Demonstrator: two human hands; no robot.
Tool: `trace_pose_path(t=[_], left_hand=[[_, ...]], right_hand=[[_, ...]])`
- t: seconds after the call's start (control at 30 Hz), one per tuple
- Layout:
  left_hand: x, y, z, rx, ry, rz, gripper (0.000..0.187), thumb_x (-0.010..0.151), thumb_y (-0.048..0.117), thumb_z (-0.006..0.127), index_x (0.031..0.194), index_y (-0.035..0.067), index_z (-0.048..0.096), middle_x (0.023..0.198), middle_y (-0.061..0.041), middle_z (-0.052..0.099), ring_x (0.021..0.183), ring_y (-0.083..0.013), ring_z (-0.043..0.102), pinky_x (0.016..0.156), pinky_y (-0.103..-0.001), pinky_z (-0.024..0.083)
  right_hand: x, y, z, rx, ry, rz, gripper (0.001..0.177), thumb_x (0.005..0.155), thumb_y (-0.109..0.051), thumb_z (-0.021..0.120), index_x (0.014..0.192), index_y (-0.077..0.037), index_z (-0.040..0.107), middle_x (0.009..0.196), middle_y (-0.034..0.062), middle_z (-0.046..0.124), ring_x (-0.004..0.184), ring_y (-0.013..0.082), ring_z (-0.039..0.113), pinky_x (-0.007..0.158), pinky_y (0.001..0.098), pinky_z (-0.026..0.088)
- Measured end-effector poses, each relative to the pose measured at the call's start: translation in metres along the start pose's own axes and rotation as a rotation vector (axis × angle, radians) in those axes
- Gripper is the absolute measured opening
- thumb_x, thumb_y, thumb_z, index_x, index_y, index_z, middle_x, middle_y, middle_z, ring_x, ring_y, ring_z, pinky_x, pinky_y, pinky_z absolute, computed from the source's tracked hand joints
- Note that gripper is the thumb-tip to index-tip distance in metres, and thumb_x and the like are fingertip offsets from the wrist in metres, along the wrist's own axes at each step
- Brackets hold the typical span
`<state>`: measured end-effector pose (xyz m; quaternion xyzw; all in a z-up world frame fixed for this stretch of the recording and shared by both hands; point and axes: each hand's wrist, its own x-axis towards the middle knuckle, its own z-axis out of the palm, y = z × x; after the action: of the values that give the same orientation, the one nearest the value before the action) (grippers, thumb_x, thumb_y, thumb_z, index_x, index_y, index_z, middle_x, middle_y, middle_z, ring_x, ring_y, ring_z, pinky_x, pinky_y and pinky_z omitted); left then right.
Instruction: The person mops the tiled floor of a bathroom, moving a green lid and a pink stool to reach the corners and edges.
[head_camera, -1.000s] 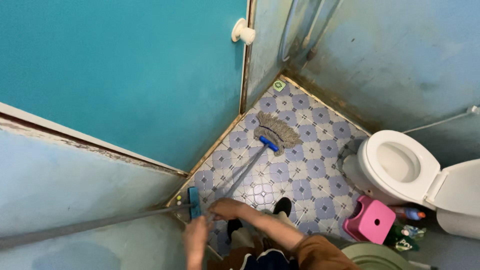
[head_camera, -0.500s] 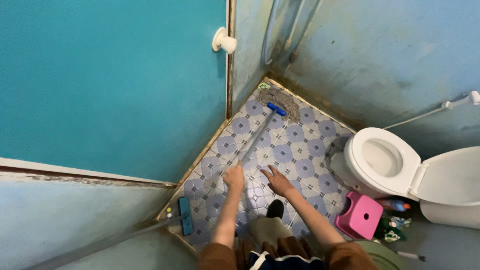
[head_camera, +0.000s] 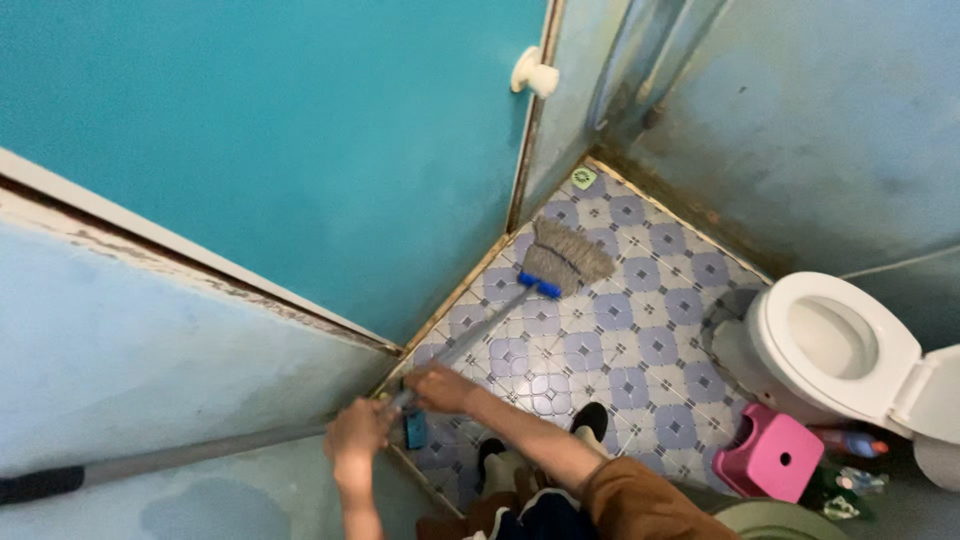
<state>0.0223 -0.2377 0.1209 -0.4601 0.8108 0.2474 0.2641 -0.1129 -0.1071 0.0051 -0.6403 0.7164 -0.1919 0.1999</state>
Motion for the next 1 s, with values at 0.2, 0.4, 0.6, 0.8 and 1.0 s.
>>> trace_pose_path(t=[0.2, 0.4, 0.6, 0.8, 1.0], left_hand=[[0.021, -0.058, 0.108, -0.078, 0.204, 0.179, 0.041, 0.075, 0.047, 0.080, 0.112, 0.028, 0.079, 0.097, -0.018, 0.075, 0.093, -0.0387, 0.073, 0.081, -0.051, 0.059], [0.038, 0.060, 0.149, -0.138, 0.264, 0.307, 0.031, 0.083, 0.039, 0.076, 0.096, 0.011, 0.077, 0.091, -0.020, 0.074, 0.088, -0.0396, 0.072, 0.076, -0.052, 0.058], [0.084, 0.253, 0.149, -0.024, 0.202, 0.427, 0.023, 0.092, 0.031, 0.071, 0.096, 0.009, 0.074, 0.096, -0.018, 0.075, 0.093, -0.0386, 0.073, 0.079, -0.050, 0.059], [0.116, 0.375, 0.141, -0.064, 0.233, 0.420, 0.021, 0.088, 0.026, 0.071, 0.102, 0.012, 0.075, 0.101, -0.015, 0.075, 0.096, -0.0380, 0.073, 0.080, -0.050, 0.060], [0.132, 0.304, 0.113, 0.019, 0.268, 0.409, 0.024, 0.102, 0.027, 0.060, 0.103, 0.010, 0.077, 0.103, -0.017, 0.077, 0.094, -0.0365, 0.075, 0.079, -0.049, 0.062]], right_hand=[[-0.008, -0.011, 0.006, 0.080, -0.217, -0.112, 0.039, 0.090, -0.032, 0.069, 0.124, -0.014, 0.065, 0.128, 0.0126, 0.066, 0.120, 0.0338, 0.061, 0.104, 0.0563, 0.042], [-0.057, 0.081, -0.030, -0.004, -0.183, 0.043, 0.039, 0.095, -0.031, 0.067, 0.130, -0.014, 0.062, 0.128, 0.0144, 0.063, 0.123, 0.0343, 0.059, 0.105, 0.0478, 0.048], [-0.132, 0.211, -0.094, -0.024, 0.109, 0.375, 0.062, 0.082, -0.008, 0.069, 0.141, -0.017, 0.054, 0.136, 0.0169, 0.057, 0.114, 0.0381, 0.065, 0.097, 0.0448, 0.055], [-0.179, 0.272, -0.137, 0.003, -0.011, 0.661, 0.080, 0.087, -0.008, 0.068, 0.156, -0.025, 0.030, 0.148, 0.0207, 0.044, 0.119, 0.0434, 0.061, 0.098, 0.0482, 0.053], [-0.154, 0.255, -0.121, 0.092, 0.078, 0.557, 0.085, 0.086, -0.005, 0.066, 0.159, -0.018, 0.026, 0.149, 0.0250, 0.042, 0.127, 0.0465, 0.054, 0.104, 0.0496, 0.050]])
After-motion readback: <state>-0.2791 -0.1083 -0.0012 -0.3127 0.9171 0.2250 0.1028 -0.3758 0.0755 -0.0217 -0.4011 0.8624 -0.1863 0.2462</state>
